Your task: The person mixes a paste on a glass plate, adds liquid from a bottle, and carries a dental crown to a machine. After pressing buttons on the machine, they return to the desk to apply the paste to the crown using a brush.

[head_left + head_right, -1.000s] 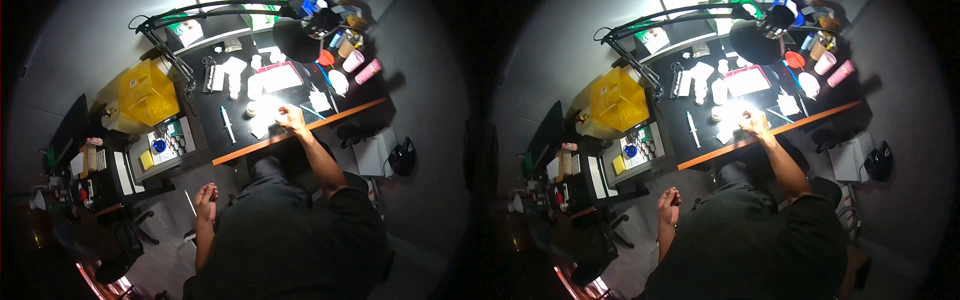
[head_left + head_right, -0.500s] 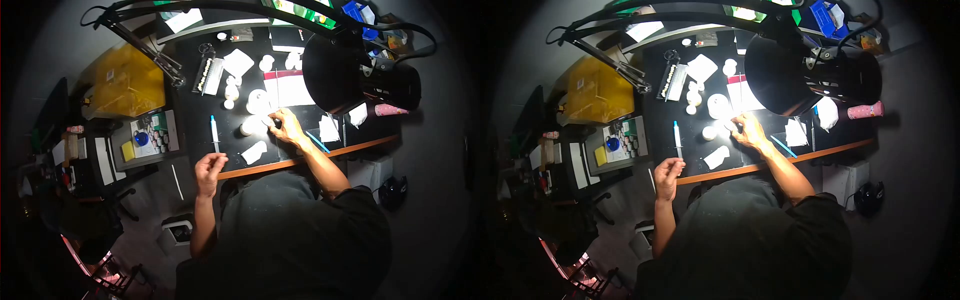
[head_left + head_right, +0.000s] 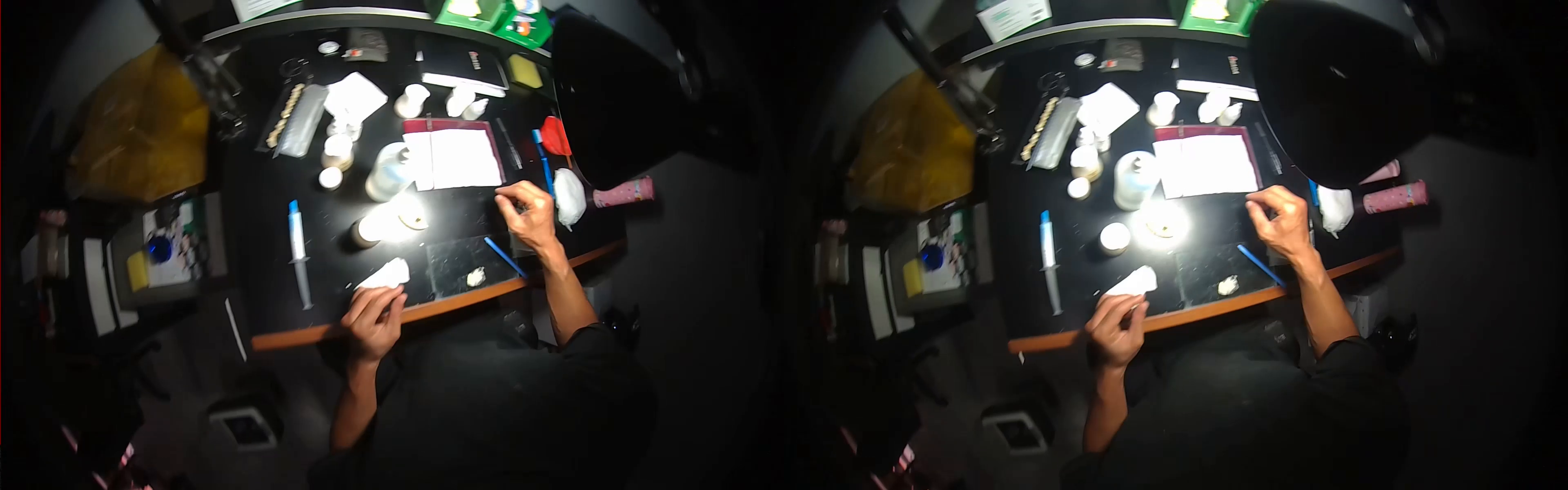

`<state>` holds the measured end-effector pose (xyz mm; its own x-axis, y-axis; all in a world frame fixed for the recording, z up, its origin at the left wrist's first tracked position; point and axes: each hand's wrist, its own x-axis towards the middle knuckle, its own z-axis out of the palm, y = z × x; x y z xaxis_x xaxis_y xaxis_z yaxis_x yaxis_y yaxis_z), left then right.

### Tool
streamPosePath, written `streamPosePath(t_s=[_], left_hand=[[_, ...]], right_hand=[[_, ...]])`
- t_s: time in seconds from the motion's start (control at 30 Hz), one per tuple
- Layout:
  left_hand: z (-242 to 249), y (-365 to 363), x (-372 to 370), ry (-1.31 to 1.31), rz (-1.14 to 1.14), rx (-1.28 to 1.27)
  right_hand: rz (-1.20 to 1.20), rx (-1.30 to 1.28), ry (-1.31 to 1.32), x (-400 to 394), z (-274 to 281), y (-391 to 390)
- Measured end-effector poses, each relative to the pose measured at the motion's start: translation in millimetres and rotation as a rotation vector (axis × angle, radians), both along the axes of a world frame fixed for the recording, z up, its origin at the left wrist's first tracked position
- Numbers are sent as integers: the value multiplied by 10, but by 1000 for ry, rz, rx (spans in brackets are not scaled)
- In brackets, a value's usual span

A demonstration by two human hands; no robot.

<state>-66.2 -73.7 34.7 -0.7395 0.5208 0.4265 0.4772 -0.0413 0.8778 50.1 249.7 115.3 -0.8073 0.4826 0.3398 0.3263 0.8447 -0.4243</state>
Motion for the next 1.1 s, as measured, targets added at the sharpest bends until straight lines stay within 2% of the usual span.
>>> streamPosePath(t_s=[0.07,0.17,0.27,0.37,0.53,0.6,0.7,0.73,0.8,0.87,0.93,1.1], left_hand=[[-33,-17,55,-136,40,-8],[-113,-45,89,-176,61,25],[-211,-66,170,-136,107,71],[-244,-15,221,10,207,102],[-377,58,154,-107,234,105],[-389,37,112,-53,285,28],[-454,86,92,26,367,132],[-492,101,56,47,395,175],[-458,64,36,72,397,105],[-541,32,-88,74,381,113],[-527,10,-104,94,399,87],[-505,25,-110,55,405,61]], right_hand=[[-143,-2,63,251,3,312],[-209,86,-150,605,-70,725],[-154,-3,-340,809,-185,787],[-40,125,-326,961,-405,940],[-48,148,-423,972,-295,956],[-49,83,-502,887,-221,968],[-40,13,-563,887,-220,964],[-50,42,-526,882,-261,1013],[-76,90,-457,874,-368,1053],[-67,29,-414,882,-403,1077],[-58,-85,-479,921,-257,1006],[-25,-128,-401,942,-298,1006]])
